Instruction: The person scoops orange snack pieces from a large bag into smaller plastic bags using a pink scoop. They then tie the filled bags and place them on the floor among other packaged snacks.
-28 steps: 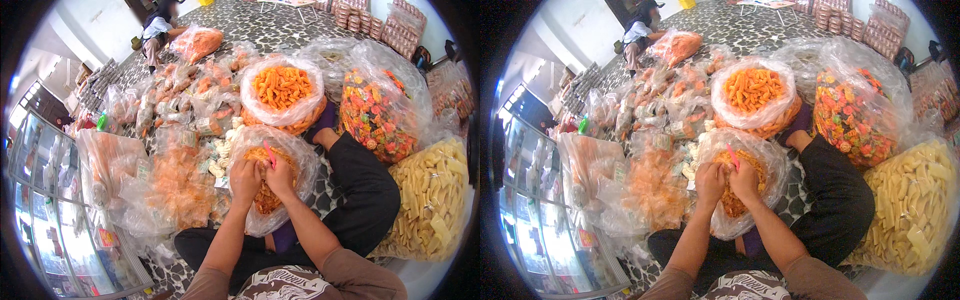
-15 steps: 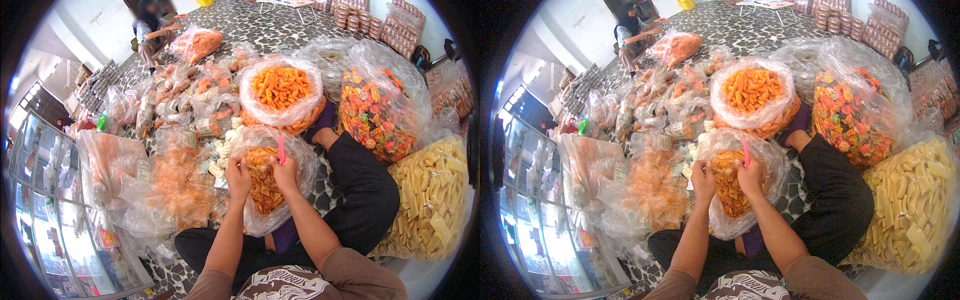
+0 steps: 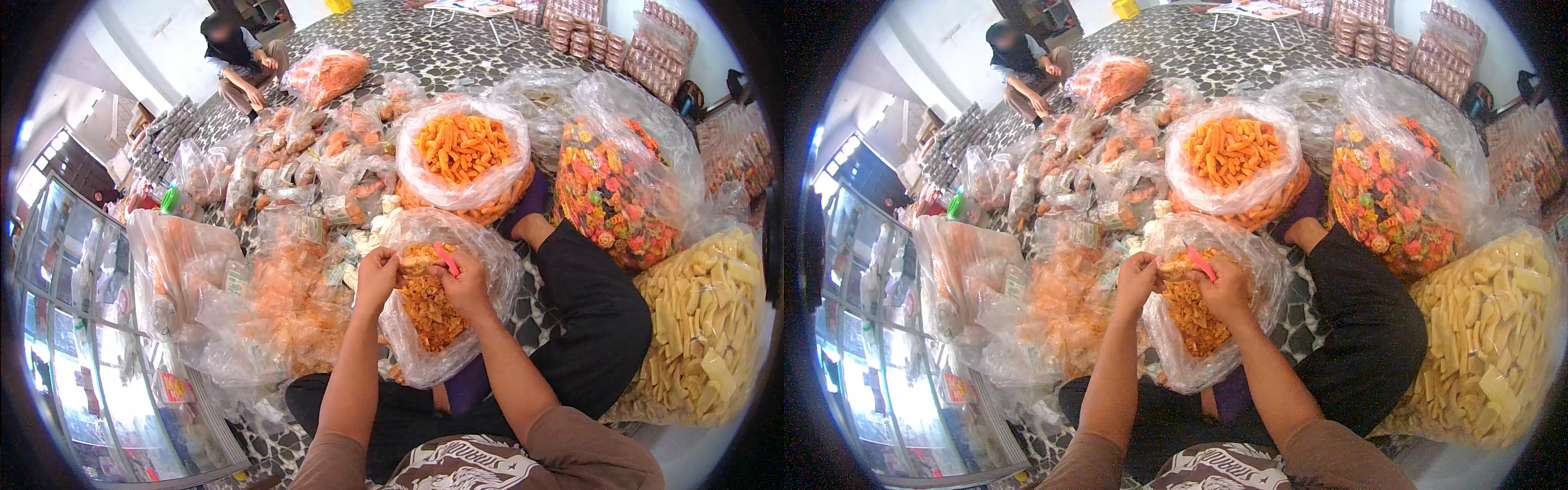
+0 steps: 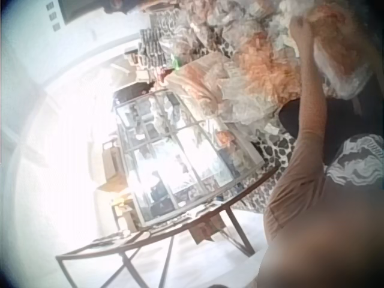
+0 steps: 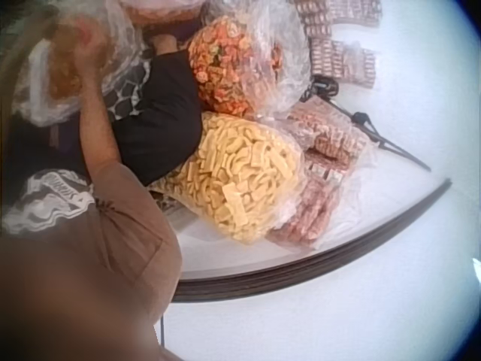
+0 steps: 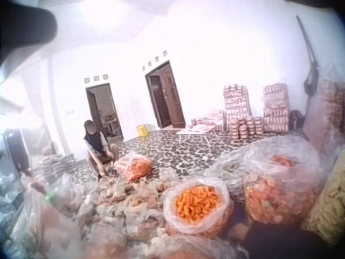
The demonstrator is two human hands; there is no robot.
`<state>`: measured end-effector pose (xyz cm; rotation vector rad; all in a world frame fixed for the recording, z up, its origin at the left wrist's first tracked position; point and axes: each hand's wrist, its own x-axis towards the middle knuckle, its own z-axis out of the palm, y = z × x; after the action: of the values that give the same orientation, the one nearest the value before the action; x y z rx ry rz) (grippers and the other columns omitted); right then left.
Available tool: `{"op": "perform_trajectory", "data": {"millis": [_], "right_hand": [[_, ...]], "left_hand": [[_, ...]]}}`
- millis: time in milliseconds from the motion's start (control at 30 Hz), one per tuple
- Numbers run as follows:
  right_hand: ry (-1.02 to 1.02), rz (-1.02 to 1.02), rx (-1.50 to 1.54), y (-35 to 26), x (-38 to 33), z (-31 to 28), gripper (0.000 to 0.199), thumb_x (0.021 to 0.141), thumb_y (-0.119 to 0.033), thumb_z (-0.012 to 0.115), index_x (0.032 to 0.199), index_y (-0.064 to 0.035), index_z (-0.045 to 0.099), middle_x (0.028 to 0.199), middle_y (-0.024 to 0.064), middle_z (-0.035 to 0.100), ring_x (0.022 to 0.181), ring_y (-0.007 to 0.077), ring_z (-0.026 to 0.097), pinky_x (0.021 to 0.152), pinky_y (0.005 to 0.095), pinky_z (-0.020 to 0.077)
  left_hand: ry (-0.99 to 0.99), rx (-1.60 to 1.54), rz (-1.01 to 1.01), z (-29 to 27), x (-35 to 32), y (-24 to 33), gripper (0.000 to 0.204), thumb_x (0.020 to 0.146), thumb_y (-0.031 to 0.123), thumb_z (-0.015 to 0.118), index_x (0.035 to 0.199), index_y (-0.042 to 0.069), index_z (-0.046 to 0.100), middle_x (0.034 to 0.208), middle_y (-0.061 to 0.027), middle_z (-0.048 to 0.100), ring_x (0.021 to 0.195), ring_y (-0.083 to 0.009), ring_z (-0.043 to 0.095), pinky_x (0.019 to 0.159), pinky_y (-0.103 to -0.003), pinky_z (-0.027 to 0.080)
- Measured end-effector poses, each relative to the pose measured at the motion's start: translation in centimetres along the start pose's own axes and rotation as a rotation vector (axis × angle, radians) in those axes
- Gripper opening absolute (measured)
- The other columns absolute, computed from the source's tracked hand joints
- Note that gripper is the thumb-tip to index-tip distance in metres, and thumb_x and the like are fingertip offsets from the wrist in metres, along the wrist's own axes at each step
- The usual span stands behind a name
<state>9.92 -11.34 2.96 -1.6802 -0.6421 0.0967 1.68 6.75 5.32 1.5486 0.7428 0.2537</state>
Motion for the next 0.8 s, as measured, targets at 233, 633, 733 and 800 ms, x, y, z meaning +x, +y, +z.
{"op": "perform_trajectory", "data": {"millis": [233, 633, 733, 800], "right_hand": [[-0.023, 0.297, 0.221, 0.9, 1.5, 0.4, 0.015, 0.095, -0.014, 0.074, 0.089, -0.0021, 0.067, 0.077, -0.0038, 0.058, 0.072, 0.0072, 0.050, 0.065, 0.0267, 0.0421], [0.027, 0.306, 0.037, 0.8, 1.8, 0.7, 0.014, 0.093, -0.013, 0.075, 0.093, -0.0013, 0.068, 0.076, 0.0036, 0.064, 0.070, 0.0140, 0.057, 0.066, 0.0317, 0.0459], [0.098, 0.245, -0.201, -0.6, 1.5, 0.9, 0.018, 0.091, -0.017, 0.075, 0.094, -0.0010, 0.067, 0.080, 0.0141, 0.067, 0.071, 0.0293, 0.064, 0.067, 0.0412, 0.0485], [0.141, 0.124, -0.291, -1.2, 1.5, 0.9, 0.021, 0.092, -0.020, 0.074, 0.093, -0.0010, 0.067, 0.083, 0.0190, 0.068, 0.075, 0.0389, 0.065, 0.068, 0.0471, 0.0491]], "left_hand": [[-0.070, -0.031, 0.103, 0.6, 0.6, -0.1, 0.022, 0.102, 0.025, 0.067, 0.094, 0.004, 0.068, 0.081, -0.0018, 0.067, 0.069, -0.0093, 0.060, 0.063, -0.027, 0.049], [0.147, 0.150, 0.447, 2.4, 1.0, -1.1, 0.021, 0.094, 0.017, 0.077, 0.099, -0.003, 0.074, 0.081, -0.0020, 0.070, 0.071, -0.0094, 0.060, 0.067, -0.026, 0.049], [0.231, 0.260, 0.506, 3.4, 0.7, -1.5, 0.017, 0.093, 0.012, 0.076, 0.098, -0.004, 0.073, 0.081, -0.0055, 0.072, 0.070, -0.0109, 0.062, 0.067, -0.028, 0.050], [0.336, 0.344, 0.578, 3.8, 0.4, -1.6, 0.015, 0.093, 0.010, 0.075, 0.097, -0.004, 0.073, 0.081, -0.0086, 0.073, 0.070, -0.0121, 0.063, 0.067, -0.029, 0.051]]}}
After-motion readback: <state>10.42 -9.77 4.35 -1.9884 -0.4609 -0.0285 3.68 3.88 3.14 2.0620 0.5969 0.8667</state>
